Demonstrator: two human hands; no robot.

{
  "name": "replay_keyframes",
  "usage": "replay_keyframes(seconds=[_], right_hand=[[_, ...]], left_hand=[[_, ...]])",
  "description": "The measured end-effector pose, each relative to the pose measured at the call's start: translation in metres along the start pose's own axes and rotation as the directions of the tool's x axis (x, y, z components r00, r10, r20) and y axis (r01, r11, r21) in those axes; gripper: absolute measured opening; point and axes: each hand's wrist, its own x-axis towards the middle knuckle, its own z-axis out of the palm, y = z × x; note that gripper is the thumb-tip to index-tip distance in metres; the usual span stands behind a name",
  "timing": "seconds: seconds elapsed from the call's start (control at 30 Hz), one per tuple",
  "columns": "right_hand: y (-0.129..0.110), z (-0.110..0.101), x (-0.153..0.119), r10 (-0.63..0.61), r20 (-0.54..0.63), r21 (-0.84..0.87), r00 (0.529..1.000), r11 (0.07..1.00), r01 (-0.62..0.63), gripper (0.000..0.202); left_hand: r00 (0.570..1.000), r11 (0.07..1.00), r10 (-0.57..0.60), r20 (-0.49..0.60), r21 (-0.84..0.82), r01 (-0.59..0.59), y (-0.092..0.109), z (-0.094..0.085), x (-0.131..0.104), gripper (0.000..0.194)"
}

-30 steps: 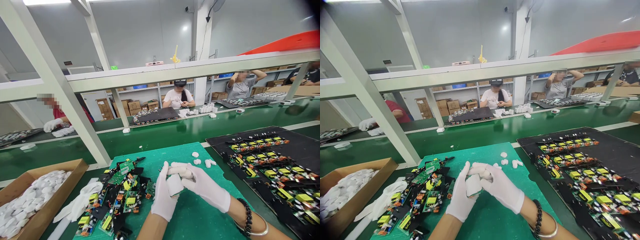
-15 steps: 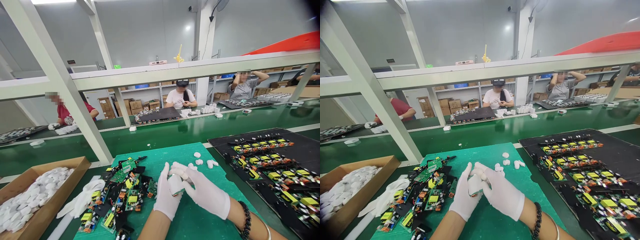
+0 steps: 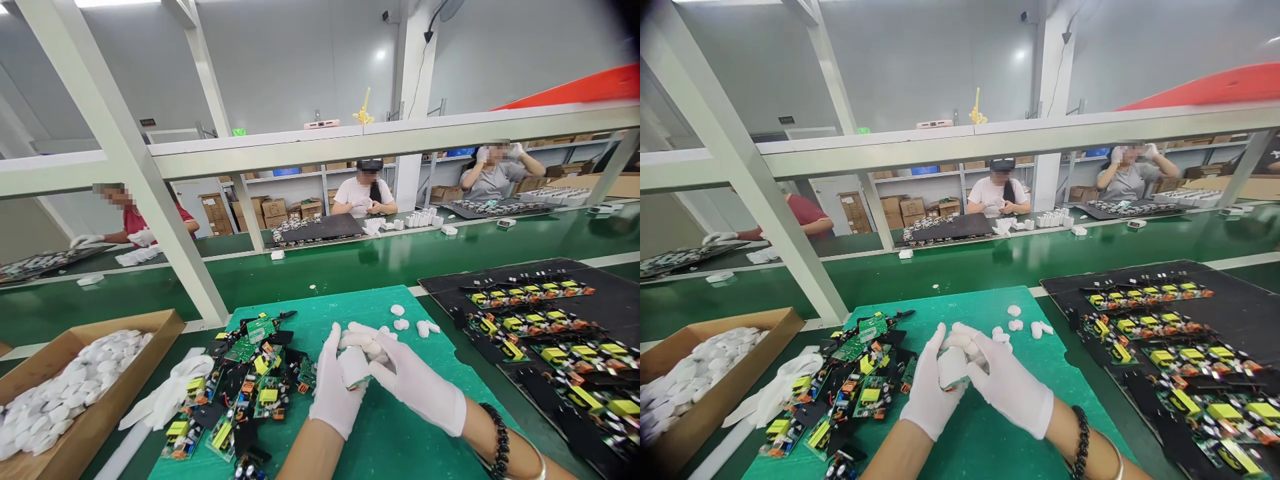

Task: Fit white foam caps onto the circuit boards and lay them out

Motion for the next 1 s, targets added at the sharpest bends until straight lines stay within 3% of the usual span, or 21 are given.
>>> replay_keyframes(seconds=[0.07,0.17,0.23,0.37,0.5,0.67,0.77,0.93,1.0], right_hand=[[0.000,0.000,0.000,-0.002,0.001,-0.024,1.000,1.000,0.002,0.056],[-0.001,-0.001,-0.001,-0.018,0.026,0.082,1.000,0.996,0.016,0.053],[-0.001,-0.001,-0.002,-0.023,0.030,0.149,0.999,0.989,0.018,0.052],[-0.003,0.000,-0.002,0.008,-0.002,0.126,1.000,0.992,-0.008,0.053],[-0.007,0.000,-0.001,-0.027,0.038,0.252,0.999,0.968,0.017,0.051],[-0.007,-0.002,0.001,-0.047,0.008,0.145,0.999,0.988,0.045,0.051],[-0.008,-0.002,0.003,-0.056,0.021,0.206,0.998,0.977,0.050,0.054],[-0.014,0.000,0.005,-0.075,0.008,0.355,0.997,0.932,0.067,0.053],[-0.015,-0.001,0.006,-0.107,0.016,0.440,0.994,0.894,0.089,0.053]], left_hand=[[1.000,1.000,0.007,0.022,-0.002,-0.007,0.001,0.003,-0.002,0.033],[0.999,0.999,0.028,0.035,0.016,-0.029,0.003,0.006,-0.005,0.032],[0.999,0.998,0.045,0.019,0.033,-0.046,0.004,0.007,-0.006,0.031],[0.996,0.993,0.085,-0.022,0.090,-0.083,0.005,0.008,-0.009,0.030],[0.979,0.973,0.202,-0.026,0.121,-0.197,0.006,0.006,-0.017,0.020],[0.957,0.946,0.289,0.026,0.148,-0.290,0.007,-0.006,-0.014,0.031],[0.912,0.867,0.409,0.041,0.296,-0.402,0.007,-0.018,-0.002,0.048],[0.799,0.625,0.592,0.110,0.563,-0.540,0.005,-0.027,0.006,0.068],[0.790,0.592,0.600,0.128,0.593,-0.545,0.005,-0.026,0.004,0.069]])
